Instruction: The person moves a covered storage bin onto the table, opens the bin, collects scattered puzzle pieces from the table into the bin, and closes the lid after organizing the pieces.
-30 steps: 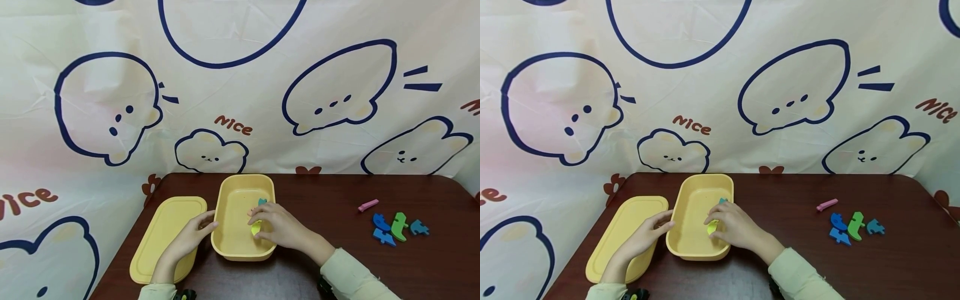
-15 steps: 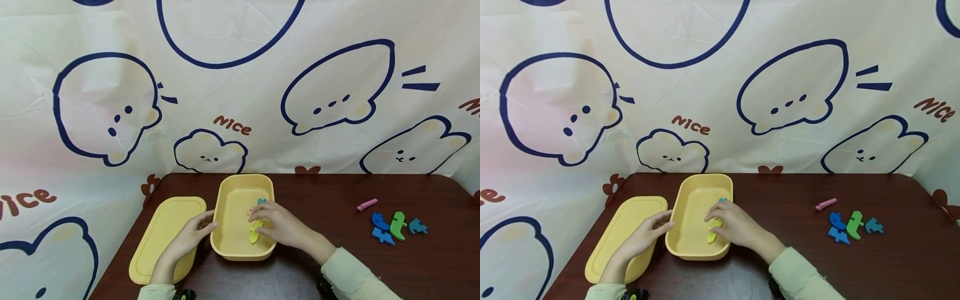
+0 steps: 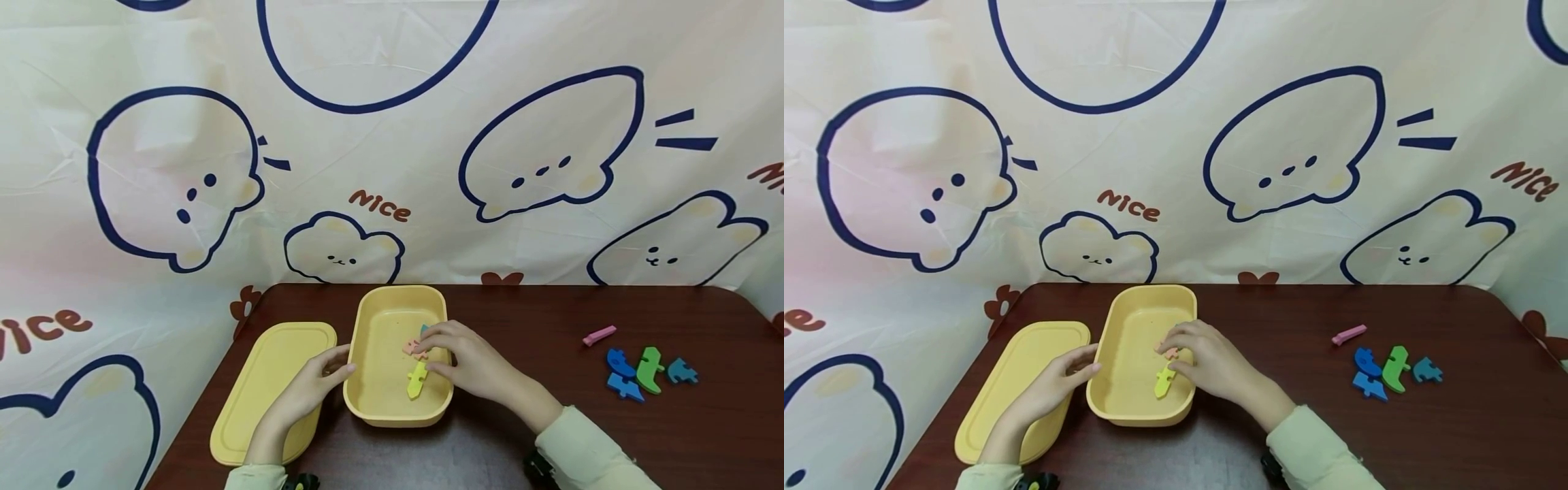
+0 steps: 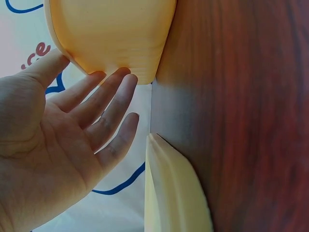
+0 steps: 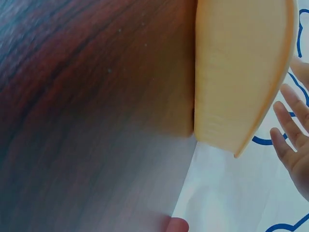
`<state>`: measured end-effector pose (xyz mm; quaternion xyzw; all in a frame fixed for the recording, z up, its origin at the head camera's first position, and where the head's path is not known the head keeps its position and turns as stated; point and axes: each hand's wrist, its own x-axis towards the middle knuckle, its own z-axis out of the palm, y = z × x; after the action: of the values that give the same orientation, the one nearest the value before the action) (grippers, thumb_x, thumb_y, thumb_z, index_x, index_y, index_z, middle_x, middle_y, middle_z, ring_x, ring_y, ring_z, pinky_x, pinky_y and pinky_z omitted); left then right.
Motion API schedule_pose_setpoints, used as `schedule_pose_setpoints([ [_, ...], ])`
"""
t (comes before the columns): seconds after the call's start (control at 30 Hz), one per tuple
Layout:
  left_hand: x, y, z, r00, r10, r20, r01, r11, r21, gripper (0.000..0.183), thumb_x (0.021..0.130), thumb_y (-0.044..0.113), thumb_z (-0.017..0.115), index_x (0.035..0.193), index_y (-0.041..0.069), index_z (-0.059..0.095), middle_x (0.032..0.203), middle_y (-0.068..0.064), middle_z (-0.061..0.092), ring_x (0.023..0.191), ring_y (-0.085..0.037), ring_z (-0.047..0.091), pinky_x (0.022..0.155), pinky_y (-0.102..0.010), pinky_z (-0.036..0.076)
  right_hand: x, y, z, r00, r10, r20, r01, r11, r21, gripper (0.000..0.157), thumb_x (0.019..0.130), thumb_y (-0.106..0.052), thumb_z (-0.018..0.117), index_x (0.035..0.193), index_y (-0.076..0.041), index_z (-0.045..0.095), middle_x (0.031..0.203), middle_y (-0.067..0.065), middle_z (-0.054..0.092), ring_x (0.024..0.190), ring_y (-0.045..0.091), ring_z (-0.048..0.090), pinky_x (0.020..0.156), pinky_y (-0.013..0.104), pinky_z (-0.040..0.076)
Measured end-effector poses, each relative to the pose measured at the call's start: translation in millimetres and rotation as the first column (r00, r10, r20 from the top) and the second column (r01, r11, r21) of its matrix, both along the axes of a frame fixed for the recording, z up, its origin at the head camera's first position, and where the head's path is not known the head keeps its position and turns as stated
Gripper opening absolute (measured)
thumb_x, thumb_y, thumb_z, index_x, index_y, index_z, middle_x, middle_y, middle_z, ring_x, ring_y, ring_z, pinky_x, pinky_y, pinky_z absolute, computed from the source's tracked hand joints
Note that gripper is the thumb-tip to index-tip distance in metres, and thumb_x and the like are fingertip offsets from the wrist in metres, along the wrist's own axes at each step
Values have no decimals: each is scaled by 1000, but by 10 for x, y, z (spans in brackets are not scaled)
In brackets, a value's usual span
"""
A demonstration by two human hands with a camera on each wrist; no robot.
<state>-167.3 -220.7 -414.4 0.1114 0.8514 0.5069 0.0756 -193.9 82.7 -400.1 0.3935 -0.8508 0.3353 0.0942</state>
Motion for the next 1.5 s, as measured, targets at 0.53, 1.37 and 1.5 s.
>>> schedule_pose_setpoints([
  [0.53, -3, 3, -7, 1000, 6, 1, -6, 1000, -2, 49, 101, 18, 59, 142, -5, 47, 129, -19, 61, 118, -31, 57, 97, -45, 45, 43, 172, 110, 995, -79, 53, 78, 997, 15, 27, 84, -12, 80, 108, -24, 75, 119, -4, 63, 116, 15, 54, 96, 39, 48],
  [1.37, -3, -4, -4, 1000, -9, -10, 9, 1000, 0, 49, 102, 18, 58, 143, -5, 47, 130, -19, 60, 120, -31, 56, 98, -46, 44, 26, 630, 102, 980, -200, 18, 200, 980, 12, 27, 85, -10, 80, 109, -20, 74, 116, -4, 65, 112, 18, 57, 93, 43, 51],
  [1.5, -2, -7, 1, 1000, -14, -10, 14, 1000, 1, 48, 102, 18, 58, 143, -5, 47, 130, -19, 60, 119, -31, 56, 97, -46, 45, 20, 700, 97, 976, -216, 25, 215, 976, 23, 27, 85, -10, 80, 109, -19, 74, 115, -3, 65, 112, 20, 58, 93, 45, 51],
])
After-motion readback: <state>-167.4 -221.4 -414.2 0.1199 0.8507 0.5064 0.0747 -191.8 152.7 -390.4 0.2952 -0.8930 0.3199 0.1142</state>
